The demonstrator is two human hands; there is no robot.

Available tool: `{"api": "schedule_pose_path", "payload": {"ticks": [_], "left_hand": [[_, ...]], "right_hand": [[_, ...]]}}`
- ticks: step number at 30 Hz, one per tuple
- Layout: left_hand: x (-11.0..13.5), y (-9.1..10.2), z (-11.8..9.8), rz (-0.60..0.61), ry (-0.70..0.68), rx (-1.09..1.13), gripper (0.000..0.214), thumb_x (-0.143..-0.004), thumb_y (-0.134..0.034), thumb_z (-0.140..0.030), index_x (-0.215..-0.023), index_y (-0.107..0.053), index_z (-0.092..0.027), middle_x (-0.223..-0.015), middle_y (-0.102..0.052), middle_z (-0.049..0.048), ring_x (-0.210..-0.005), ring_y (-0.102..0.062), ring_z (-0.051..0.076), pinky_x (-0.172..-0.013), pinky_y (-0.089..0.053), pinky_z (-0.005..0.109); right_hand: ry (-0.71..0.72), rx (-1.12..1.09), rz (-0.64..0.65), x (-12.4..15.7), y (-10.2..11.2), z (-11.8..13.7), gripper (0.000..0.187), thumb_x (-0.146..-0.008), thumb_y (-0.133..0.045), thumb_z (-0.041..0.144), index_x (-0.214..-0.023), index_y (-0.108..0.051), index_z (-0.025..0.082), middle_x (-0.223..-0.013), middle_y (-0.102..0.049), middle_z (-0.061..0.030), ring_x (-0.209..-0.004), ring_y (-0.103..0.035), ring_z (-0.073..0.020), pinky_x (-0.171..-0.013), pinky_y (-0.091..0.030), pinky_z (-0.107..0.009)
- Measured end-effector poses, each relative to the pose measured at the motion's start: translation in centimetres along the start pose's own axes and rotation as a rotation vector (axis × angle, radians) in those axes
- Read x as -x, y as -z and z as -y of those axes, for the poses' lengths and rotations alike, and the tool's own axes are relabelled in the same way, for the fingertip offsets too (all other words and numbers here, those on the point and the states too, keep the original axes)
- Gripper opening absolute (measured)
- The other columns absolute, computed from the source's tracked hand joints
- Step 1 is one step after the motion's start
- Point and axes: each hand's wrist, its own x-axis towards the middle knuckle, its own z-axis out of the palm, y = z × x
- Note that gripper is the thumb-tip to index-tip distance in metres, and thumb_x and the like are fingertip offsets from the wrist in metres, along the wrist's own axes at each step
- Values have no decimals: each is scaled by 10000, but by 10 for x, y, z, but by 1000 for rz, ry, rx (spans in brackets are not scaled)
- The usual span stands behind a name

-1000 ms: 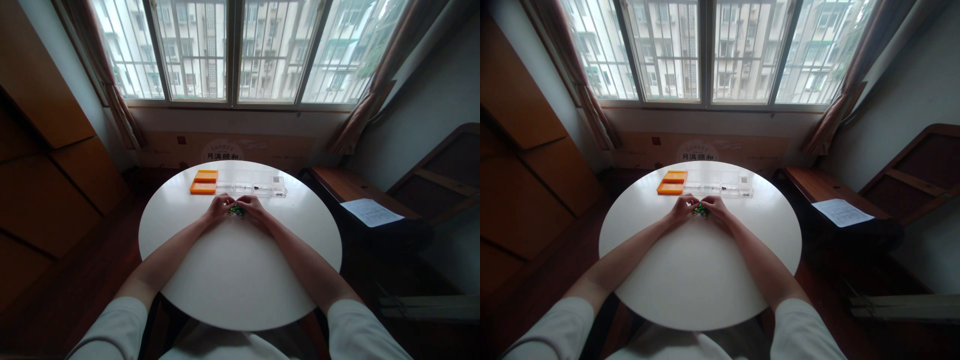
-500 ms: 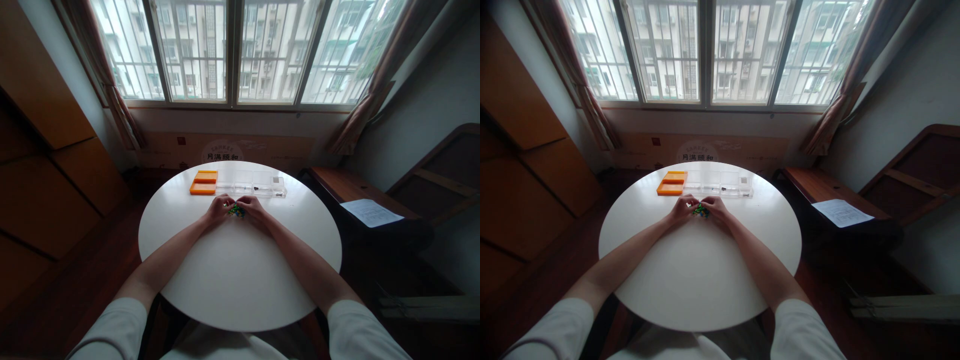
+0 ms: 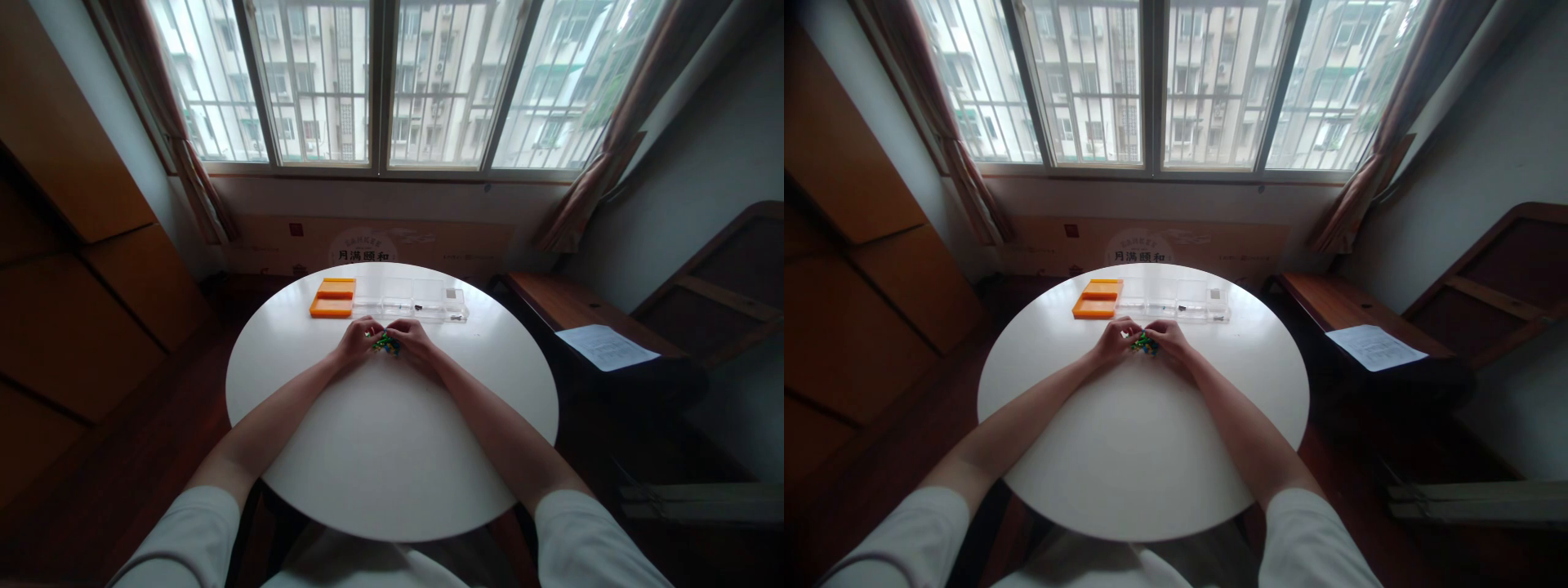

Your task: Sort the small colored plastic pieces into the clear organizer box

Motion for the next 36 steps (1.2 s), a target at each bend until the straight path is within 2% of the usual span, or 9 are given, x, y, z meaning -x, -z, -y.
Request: {"api": "schedule_pose_path", "payload": {"ticks": [36], "left_hand": [[0, 0, -1, 0, 6, -10, 139, -793, -600, -271, -772, -676, -156, -722, -583, 17, -626, -546, 96, -612, -453, 222]], "right_hand": [[-1, 34, -1, 1, 1, 4, 353, -647, -662, 457, -742, -684, 119, -702, -669, -65, -638, -588, -165, -615, -461, -285]]}}
